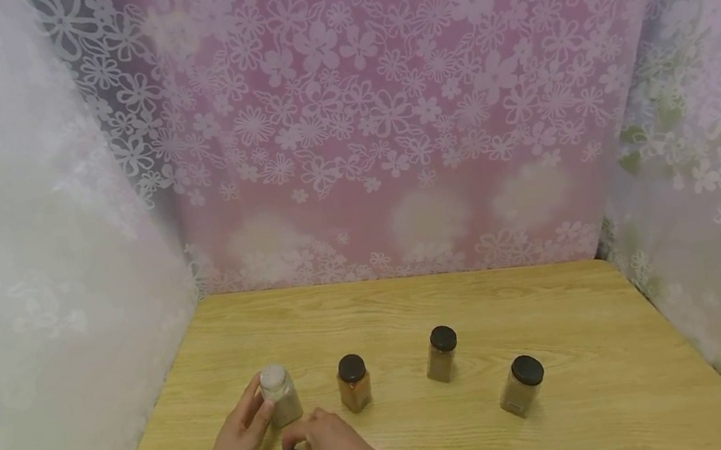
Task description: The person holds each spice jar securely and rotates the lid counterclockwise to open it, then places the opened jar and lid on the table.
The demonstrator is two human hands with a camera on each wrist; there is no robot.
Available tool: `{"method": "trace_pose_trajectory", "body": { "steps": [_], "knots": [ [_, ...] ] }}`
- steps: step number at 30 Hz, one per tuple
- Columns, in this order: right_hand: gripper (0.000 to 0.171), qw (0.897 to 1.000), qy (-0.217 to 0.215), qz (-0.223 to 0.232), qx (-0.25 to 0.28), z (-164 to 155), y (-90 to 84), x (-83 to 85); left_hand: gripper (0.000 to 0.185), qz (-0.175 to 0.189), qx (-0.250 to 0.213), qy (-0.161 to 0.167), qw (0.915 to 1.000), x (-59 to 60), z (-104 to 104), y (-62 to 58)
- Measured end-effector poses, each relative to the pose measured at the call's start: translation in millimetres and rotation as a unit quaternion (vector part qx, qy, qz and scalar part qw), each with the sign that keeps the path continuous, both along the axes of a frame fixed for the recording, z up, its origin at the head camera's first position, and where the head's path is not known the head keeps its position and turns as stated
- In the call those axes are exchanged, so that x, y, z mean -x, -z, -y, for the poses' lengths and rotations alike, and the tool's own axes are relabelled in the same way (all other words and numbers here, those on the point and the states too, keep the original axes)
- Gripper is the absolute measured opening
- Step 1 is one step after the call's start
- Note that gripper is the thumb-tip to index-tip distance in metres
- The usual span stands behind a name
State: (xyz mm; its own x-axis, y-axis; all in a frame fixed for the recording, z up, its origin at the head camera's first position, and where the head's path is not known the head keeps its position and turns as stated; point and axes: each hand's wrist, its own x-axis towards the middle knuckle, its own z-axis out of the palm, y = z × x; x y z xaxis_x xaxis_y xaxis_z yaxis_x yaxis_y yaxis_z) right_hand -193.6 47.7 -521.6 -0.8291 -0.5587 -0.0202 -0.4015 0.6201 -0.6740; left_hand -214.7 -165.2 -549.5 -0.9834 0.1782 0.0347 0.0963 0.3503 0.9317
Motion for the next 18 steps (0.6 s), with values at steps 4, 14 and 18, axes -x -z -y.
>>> {"method": "trace_pose_trajectory", "body": {
  "steps": [4,14,18],
  "knots": [
    [0.034,1.0,-0.001,0.006,-0.02,-0.3,0.9,-0.3,0.068,0.001,0.001,-0.001,1.0,0.3,-0.4,0.7],
    [0.045,0.999,-0.008,0.015,-0.031,-2.4,5.7,0.4,0.067,-0.001,-0.004,-0.001,1.0,1.1,-0.8,1.1],
    [0.041,0.999,-0.031,-0.001,-0.027,-2.8,6.4,0.9,0.068,0.002,-0.007,-0.002,1.0,1.0,-0.7,1.0]
  ]
}}
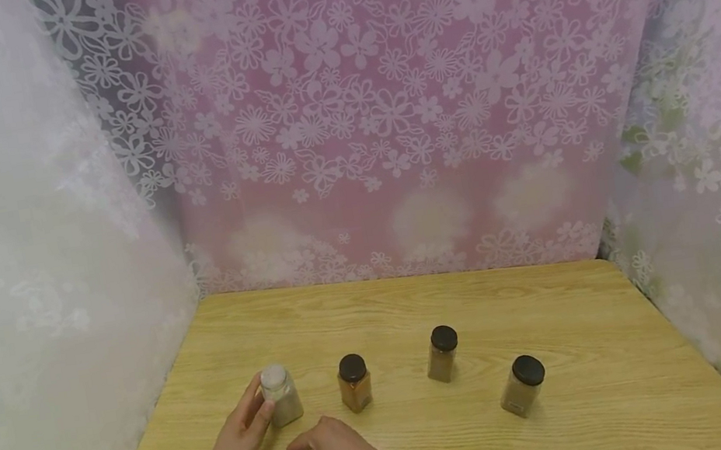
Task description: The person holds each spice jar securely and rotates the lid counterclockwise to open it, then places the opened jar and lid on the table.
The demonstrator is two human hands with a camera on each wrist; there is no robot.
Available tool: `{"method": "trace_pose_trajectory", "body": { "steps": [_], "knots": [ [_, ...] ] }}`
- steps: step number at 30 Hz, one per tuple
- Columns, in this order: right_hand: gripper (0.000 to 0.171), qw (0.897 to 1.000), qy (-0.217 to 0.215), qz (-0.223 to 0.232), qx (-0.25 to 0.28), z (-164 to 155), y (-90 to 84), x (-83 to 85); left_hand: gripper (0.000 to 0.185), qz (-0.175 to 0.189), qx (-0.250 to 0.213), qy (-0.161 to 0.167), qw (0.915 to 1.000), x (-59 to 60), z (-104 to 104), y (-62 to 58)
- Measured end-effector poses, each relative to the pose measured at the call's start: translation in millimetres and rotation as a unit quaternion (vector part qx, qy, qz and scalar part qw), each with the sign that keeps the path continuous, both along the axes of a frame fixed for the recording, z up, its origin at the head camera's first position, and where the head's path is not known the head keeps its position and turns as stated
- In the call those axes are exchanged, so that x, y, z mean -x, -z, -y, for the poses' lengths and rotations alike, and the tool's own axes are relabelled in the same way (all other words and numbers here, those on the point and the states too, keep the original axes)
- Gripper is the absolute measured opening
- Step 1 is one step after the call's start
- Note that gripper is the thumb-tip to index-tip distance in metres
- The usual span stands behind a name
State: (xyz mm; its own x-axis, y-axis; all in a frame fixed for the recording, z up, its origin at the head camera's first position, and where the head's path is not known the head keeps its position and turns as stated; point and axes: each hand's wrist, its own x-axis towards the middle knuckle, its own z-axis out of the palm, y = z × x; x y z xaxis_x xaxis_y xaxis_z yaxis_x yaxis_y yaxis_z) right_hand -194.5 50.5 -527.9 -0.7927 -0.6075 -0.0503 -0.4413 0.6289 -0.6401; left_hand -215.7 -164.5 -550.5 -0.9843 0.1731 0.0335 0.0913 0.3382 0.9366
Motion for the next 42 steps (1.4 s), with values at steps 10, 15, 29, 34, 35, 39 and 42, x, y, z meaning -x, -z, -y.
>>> {"method": "trace_pose_trajectory", "body": {
  "steps": [10,15,29,34,35,39,42],
  "knots": [
    [0.041,1.0,-0.008,0.015,0.017,-1.9,0.3,0.9,0.067,-0.001,-0.005,-0.001,1.0,-0.3,-0.2,-0.3],
    [0.043,0.999,0.003,0.039,0.036,-6.5,0.6,0.8,0.064,-0.015,-0.01,0.001,0.9998,-0.4,-0.6,0.9],
    [0.018,0.958,0.077,-0.031,0.274,-39.9,-48.8,7.8,0.042,-0.211,-0.028,-0.16,0.9639,-11.4,-17.0,-50.5],
    [0.012,0.938,0.133,-0.075,0.311,-55.1,-62.9,14.4,0.038,-0.242,-0.069,-0.12,0.9602,-13.8,-39.9,-70.0],
    [0.012,0.936,0.139,-0.087,0.311,-57.9,-64.1,16.3,0.039,-0.239,-0.075,-0.104,0.9624,-13.5,-44.5,-70.3],
    [0.012,0.933,0.146,-0.108,0.309,-67.8,-65.7,21.9,0.049,-0.22,-0.089,-0.052,0.9699,-10.3,-62.3,-64.4],
    [0.014,0.933,0.151,-0.115,0.306,-72.8,-64.7,24.5,0.053,-0.213,-0.097,-0.032,0.9717,-7.7,-73.5,-57.4]
  ]
}}
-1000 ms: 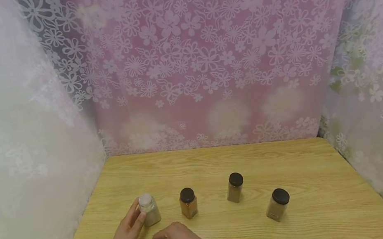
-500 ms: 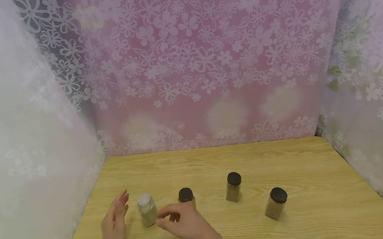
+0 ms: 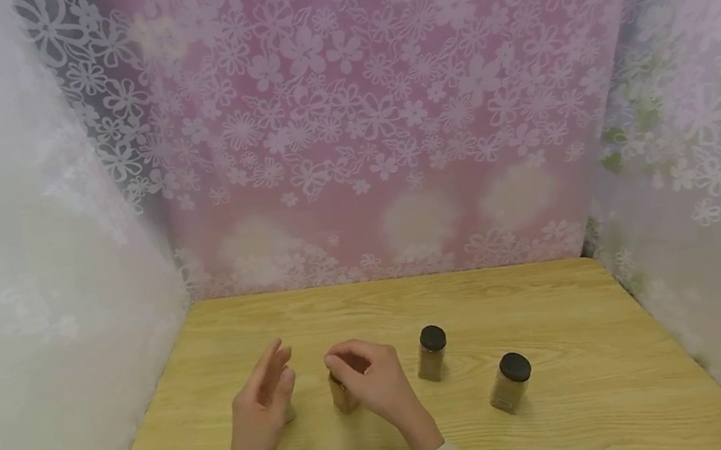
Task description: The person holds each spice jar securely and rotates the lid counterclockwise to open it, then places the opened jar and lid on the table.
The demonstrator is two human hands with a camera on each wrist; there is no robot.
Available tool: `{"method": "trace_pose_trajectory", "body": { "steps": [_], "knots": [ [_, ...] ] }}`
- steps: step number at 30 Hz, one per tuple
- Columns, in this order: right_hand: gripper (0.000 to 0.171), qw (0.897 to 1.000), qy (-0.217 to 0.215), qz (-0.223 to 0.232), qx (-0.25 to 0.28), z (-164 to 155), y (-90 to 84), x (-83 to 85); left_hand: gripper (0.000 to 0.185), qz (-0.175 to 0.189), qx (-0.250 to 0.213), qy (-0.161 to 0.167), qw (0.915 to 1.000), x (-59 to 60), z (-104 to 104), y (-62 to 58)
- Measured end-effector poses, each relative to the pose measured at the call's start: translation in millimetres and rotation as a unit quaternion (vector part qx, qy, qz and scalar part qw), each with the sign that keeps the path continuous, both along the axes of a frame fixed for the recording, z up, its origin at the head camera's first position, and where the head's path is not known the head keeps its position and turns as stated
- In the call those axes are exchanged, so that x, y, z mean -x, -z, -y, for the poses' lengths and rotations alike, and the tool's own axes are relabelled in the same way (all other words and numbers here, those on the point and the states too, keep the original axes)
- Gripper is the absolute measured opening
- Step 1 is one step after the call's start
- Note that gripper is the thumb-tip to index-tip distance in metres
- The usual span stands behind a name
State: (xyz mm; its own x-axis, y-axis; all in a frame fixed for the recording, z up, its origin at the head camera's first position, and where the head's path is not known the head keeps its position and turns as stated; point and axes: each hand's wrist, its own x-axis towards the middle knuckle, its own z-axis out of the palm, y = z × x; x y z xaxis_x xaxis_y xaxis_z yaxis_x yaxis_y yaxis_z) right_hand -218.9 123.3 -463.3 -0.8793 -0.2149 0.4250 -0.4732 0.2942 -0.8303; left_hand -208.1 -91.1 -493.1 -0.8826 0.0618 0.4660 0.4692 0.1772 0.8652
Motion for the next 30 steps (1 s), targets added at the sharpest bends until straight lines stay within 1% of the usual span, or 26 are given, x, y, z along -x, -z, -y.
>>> {"method": "trace_pose_trajectory", "body": {
  "steps": [3,6,8,11,13,16,19,22,24,27,30],
  "knots": [
    [0.014,1.0,0.02,0.009,-0.005,-1.7,2.3,2.5,0.054,0.007,-0.001,0.013,0.9999,2.1,-6.9,6.9],
    [0.012,0.999,0.046,0.023,-0.009,-3.0,3.9,4.6,0.054,0.028,0.009,0.016,0.9995,3.9,-12.5,12.7],
    [0.012,0.998,0.059,0.028,-0.01,-3.9,4.9,5.7,0.055,0.048,0.012,0.015,0.9987,4.8,-15.7,15.5],
    [0.013,0.997,0.066,0.025,-0.013,-4.9,6.5,7.1,0.057,0.067,0.022,0.015,0.9974,4.9,-19.9,18.6],
    [0.015,0.997,0.068,0.019,-0.013,-5.8,8.4,8.3,0.061,0.077,0.026,0.024,0.9964,4.7,-22.2,20.1],
    [0.016,0.997,0.074,0.011,-0.012,-7.2,12.5,10.5,0.068,0.078,0.045,0.039,0.9951,6.3,-25.5,24.1],
    [0.019,0.996,0.081,0.01,-0.025,-9.0,18.9,13.2,0.073,0.081,0.07,0.058,0.9926,9.9,-28.6,29.9],
    [0.024,0.995,0.08,0.027,-0.048,-10.5,25.2,14.7,0.077,0.085,0.094,0.08,0.9887,13.9,-31.5,37.0],
    [0.028,0.994,0.075,0.039,-0.065,-11.3,29.0,15.3,0.079,0.082,0.108,0.088,0.9869,15.6,-33.3,41.3],
    [0.032,0.993,0.071,0.056,-0.082,-11.7,33.2,15.5,0.081,0.081,0.119,0.089,0.9856,17.4,-35.4,46.4],
    [0.034,0.992,0.068,0.067,-0.083,-11.6,35.5,15.6,0.081,0.084,0.121,0.083,0.9856,18.9,-36.9,49.5]
  ]
}}
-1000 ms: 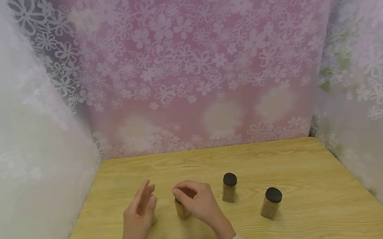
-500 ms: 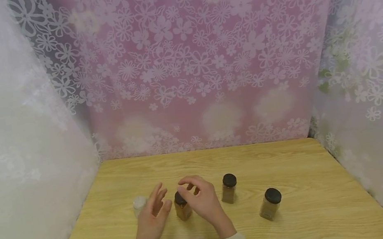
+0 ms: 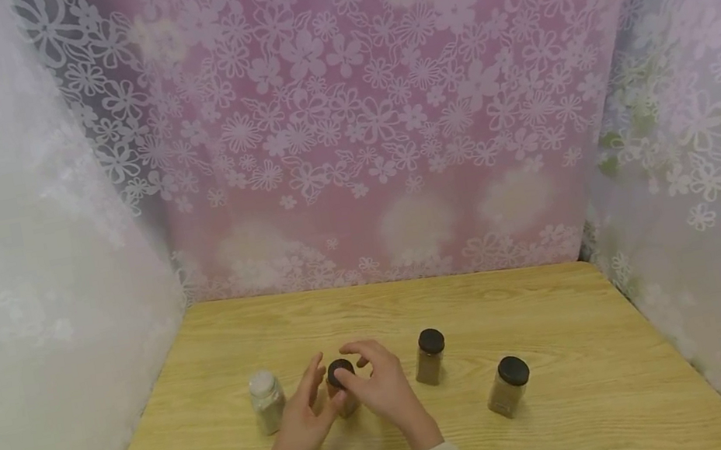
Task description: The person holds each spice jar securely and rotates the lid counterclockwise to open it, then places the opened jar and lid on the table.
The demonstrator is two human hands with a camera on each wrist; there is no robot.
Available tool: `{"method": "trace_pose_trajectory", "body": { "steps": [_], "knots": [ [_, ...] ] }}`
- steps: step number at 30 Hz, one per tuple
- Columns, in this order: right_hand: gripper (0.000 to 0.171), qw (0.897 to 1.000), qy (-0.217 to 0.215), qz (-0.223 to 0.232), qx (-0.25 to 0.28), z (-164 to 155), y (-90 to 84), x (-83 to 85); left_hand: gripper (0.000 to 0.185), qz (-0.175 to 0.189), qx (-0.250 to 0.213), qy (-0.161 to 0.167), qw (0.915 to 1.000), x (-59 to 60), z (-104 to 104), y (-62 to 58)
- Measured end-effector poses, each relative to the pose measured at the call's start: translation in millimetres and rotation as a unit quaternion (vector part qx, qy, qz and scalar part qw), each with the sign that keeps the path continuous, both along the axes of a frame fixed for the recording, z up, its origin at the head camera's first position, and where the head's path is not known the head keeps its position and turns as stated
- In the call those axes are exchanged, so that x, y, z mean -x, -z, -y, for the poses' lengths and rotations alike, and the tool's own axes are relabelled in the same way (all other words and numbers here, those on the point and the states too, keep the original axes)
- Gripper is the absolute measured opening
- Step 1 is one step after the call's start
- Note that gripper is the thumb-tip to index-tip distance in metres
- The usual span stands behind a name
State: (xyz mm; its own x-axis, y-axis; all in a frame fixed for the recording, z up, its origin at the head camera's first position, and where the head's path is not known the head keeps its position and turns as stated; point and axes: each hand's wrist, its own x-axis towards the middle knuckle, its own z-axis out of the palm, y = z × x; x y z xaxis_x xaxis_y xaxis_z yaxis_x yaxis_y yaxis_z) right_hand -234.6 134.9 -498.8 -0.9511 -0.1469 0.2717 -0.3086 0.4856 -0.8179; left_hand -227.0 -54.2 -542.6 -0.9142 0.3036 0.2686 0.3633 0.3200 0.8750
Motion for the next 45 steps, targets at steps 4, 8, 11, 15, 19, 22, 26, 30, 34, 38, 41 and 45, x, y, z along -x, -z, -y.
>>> {"method": "trace_pose_trajectory", "body": {
  "steps": [4,8,11,15,19,22,26,30,34,38,41,45],
  "knots": [
    [0.035,1.0,-0.005,0.003,0.004,0.8,1.2,-0.2,0.08,-0.014,0.003,-0.021,0.9997,3.1,-1.9,2.6],
    [0.036,1.0,-0.009,0.007,-0.007,0.7,1.9,0.1,0.071,-0.078,0.043,-0.063,0.994,6.6,-6.1,2.5],
    [0.036,1.0,-0.015,0.005,-0.012,0.3,2.2,0.8,0.063,-0.11,0.067,-0.088,0.9879,8.1,-9.2,2.5],
    [0.037,1.0,-0.022,0.004,-0.008,-0.1,2.6,1.9,0.054,-0.096,0.06,-0.088,0.9897,7.9,-10.4,5.0],
    [0.038,1.0,-0.023,0.007,-0.004,-0.1,3.6,2.2,0.053,-0.061,0.037,-0.061,0.9956,8.0,-8.9,8.9],
    [0.04,1.0,-0.022,0.015,0.0,-0.6,3.6,1.3,0.057,-0.023,0.015,-0.042,0.9988,9.1,-7.3,12.4],
    [0.047,0.999,-0.024,0.024,0.001,-0.9,3.9,0.5,0.063,0.029,-0.008,-0.026,0.9992,9.7,-4.7,16.0],
    [0.05,0.999,-0.019,0.026,0.001,-0.6,4.9,0.7,0.064,0.064,-0.036,0.002,0.9973,9.3,-2.3,16.7],
    [0.047,0.999,-0.012,0.03,0.004,-0.5,6.8,1.5,0.062,0.068,-0.062,0.033,0.9952,8.6,-0.5,15.6],
    [0.047,1.0,-0.01,0.026,0.005,-0.4,9.0,2.7,0.06,0.053,-0.069,0.049,0.995,8.8,0.7,15.4],
    [0.049,1.0,-0.011,0.026,0.007,-0.4,10.2,3.1,0.06,0.055,-0.066,0.056,0.9947,9.6,0.7,16.4],
    [0.048,0.999,-0.019,0.028,0.012,-0.1,11.2,2.9,0.06,0.06,-0.06,0.061,0.9945,10.4,0.8,17.6]
  ]
}}
